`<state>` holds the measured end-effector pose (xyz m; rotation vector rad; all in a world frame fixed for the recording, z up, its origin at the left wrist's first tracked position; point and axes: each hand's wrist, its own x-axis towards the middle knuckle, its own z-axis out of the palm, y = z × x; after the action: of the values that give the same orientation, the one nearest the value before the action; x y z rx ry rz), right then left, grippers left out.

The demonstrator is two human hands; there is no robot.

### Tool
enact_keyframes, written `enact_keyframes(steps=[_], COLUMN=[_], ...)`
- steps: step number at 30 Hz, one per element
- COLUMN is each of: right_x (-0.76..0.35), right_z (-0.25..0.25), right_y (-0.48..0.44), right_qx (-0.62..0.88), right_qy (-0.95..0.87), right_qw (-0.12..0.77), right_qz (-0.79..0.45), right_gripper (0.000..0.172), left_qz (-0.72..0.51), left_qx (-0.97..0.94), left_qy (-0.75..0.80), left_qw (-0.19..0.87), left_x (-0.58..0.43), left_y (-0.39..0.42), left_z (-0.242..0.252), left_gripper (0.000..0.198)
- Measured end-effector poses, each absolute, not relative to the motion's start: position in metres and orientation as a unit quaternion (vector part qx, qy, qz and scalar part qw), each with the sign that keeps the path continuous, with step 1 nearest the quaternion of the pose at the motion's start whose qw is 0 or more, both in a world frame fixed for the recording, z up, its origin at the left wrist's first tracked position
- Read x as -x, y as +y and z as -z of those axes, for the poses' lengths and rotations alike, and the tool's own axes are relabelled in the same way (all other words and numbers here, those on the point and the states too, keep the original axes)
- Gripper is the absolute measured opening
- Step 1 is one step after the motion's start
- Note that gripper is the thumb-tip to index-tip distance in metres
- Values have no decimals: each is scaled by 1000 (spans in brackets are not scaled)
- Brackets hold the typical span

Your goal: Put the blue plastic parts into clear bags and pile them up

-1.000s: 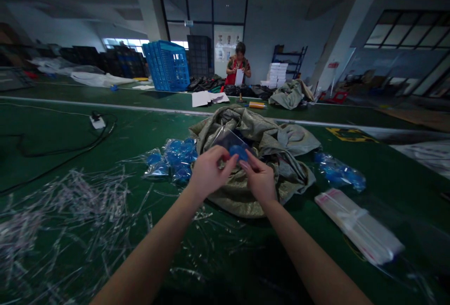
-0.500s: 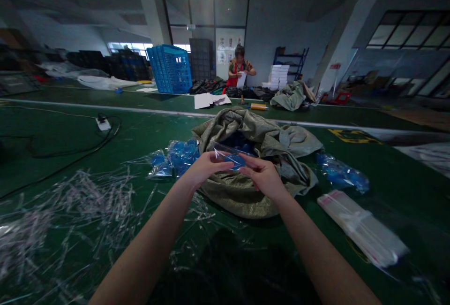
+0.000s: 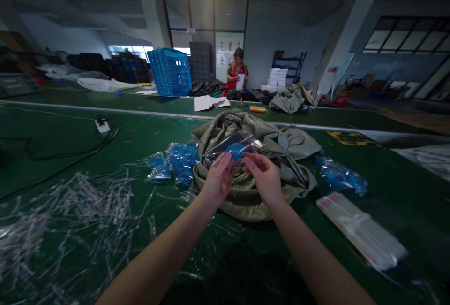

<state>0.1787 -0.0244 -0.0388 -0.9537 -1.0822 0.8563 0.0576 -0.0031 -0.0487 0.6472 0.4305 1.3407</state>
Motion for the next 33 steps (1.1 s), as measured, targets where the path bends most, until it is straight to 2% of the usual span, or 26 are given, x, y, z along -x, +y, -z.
enact_keyframes(steps=[3, 8, 14, 20, 25, 33], right_x=[-176, -183, -193, -192, -201, -212], right_z=[41, 37, 36, 43, 41, 44], right_y=[-26, -27, -24, -22, -18, -9], right_qx=[426, 455, 507, 494, 477, 440], right_qy=[-457, -455, -500, -528, -617, -676], right_qw=[697, 697, 647, 613, 572, 532], right_qz=[-351, -316, -271, -318, -255, -259], right_gripper=[25, 27, 31, 30, 21, 18], left_qz=[-606, -594, -626, -617, -634, -612], left_qx=[-296, -316, -406, -484, -513, -563], left_qy=[191, 232, 304, 350, 353, 352], left_qw=[713, 702, 592, 513, 459, 429], left_x=[-66, -64, -44, -34, -28, -34], left_y=[-8, -2, 17, 22, 25, 22], left_z=[55, 62, 61, 55, 52, 59], left_gripper=[33, 39, 42, 33, 25, 15])
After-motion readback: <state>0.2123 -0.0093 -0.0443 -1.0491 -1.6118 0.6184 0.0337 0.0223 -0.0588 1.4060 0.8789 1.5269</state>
